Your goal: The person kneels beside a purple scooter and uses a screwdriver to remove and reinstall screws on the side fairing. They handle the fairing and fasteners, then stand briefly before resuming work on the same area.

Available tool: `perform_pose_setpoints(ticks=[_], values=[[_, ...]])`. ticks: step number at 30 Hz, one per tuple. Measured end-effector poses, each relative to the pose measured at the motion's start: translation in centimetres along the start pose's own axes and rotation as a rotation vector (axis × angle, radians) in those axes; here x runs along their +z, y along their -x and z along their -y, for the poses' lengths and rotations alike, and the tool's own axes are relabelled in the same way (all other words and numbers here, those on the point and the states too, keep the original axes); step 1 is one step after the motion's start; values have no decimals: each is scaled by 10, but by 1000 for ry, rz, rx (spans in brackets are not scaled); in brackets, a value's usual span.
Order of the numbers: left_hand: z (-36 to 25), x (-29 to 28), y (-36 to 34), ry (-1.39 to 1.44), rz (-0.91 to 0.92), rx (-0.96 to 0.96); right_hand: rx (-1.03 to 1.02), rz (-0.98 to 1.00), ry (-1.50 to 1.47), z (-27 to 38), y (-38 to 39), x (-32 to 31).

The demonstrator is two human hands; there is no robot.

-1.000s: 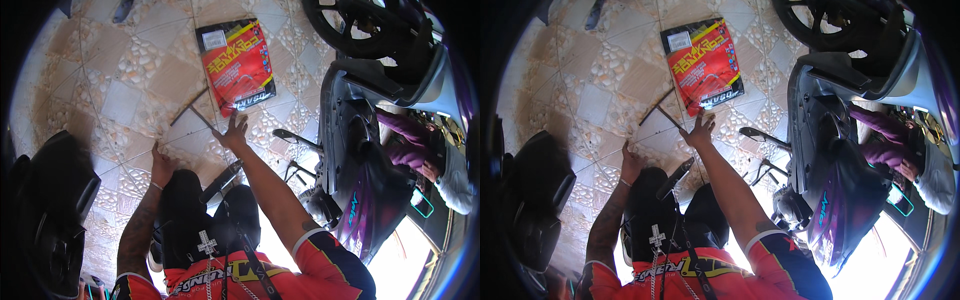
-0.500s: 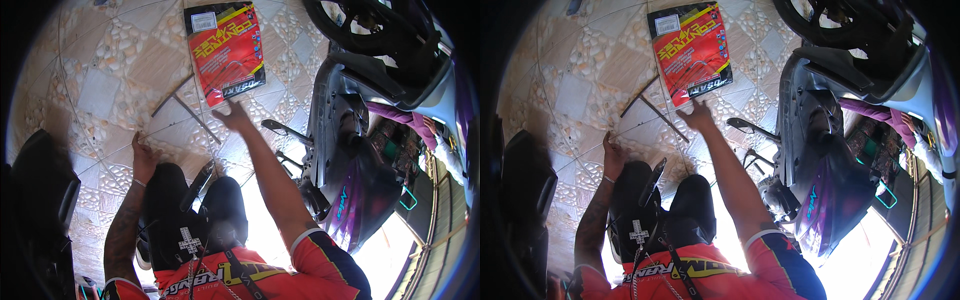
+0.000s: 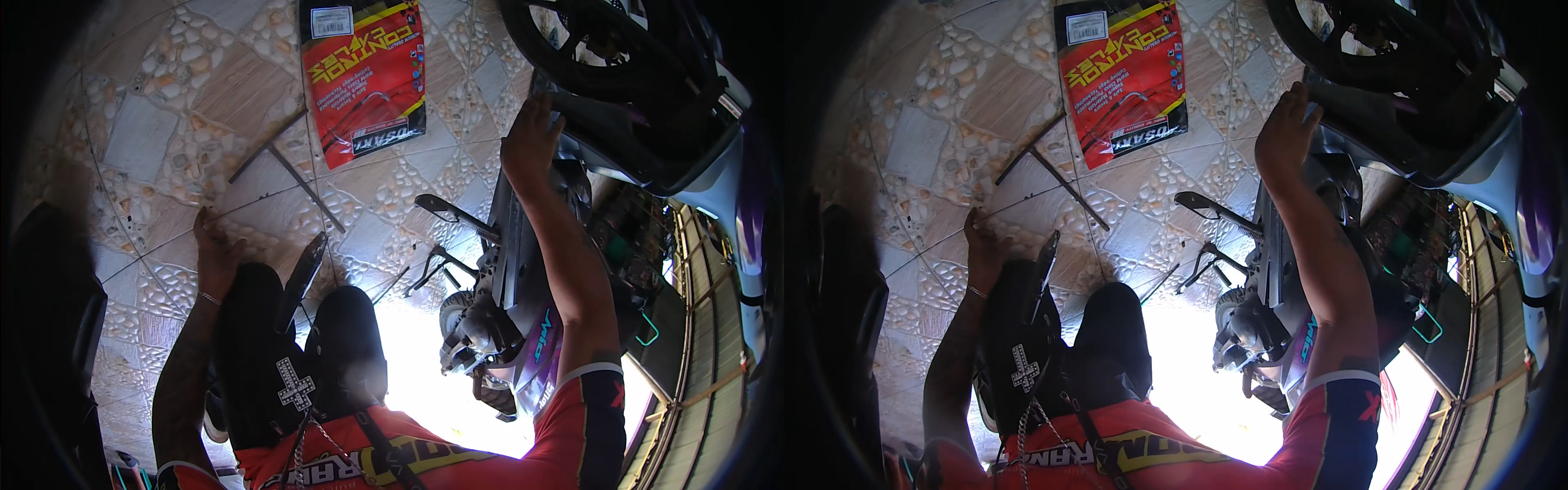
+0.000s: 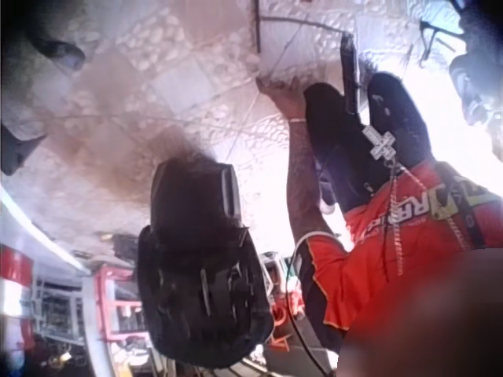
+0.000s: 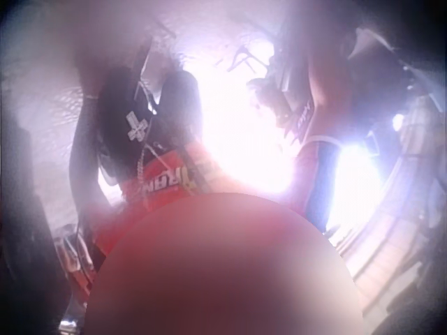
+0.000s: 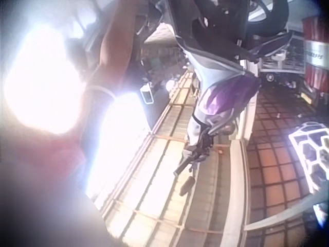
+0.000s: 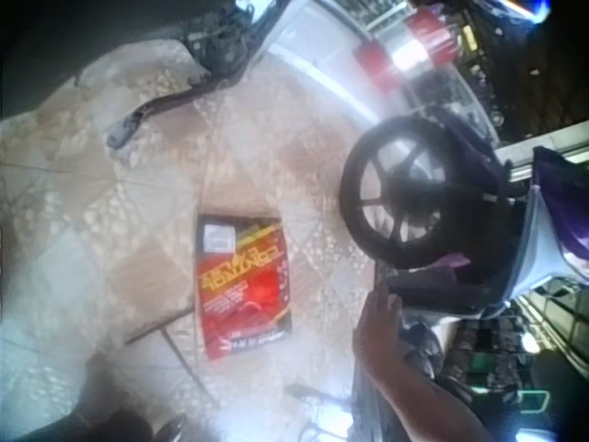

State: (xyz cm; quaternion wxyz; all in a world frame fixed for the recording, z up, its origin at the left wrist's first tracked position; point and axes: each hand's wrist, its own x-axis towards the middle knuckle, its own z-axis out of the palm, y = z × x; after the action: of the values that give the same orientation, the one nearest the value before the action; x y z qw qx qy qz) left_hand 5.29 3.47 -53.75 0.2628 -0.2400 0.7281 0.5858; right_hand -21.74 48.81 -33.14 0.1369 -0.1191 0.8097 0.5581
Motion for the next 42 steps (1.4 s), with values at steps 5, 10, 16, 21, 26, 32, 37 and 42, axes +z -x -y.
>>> perform_pose_setpoints(ticks=[5,10,16,21,26,32,37,42], values=[[3,3,-6,-110,-53,237,66,176,-190,36,0,-19],[-2,1,-4,-104,2,91,-84,208,-1091,102,78,-57],[-6,2,-5,-173,-13,83,224,866,-1643,196,247,-33],[-5,6,-1,-186,-36,60,611,1091,-1355,301,360,69],[4,6,-7,-300,-62,58,1065,1423,-1626,379,408,104],[17,7,-9,-305,-95,199,738,1031,-1569,366,416,92],[18,6,-10,-293,-48,85,554,512,-1763,306,385,62],[12,9,-8,-342,-86,131,188,58,-1954,198,322,13]])
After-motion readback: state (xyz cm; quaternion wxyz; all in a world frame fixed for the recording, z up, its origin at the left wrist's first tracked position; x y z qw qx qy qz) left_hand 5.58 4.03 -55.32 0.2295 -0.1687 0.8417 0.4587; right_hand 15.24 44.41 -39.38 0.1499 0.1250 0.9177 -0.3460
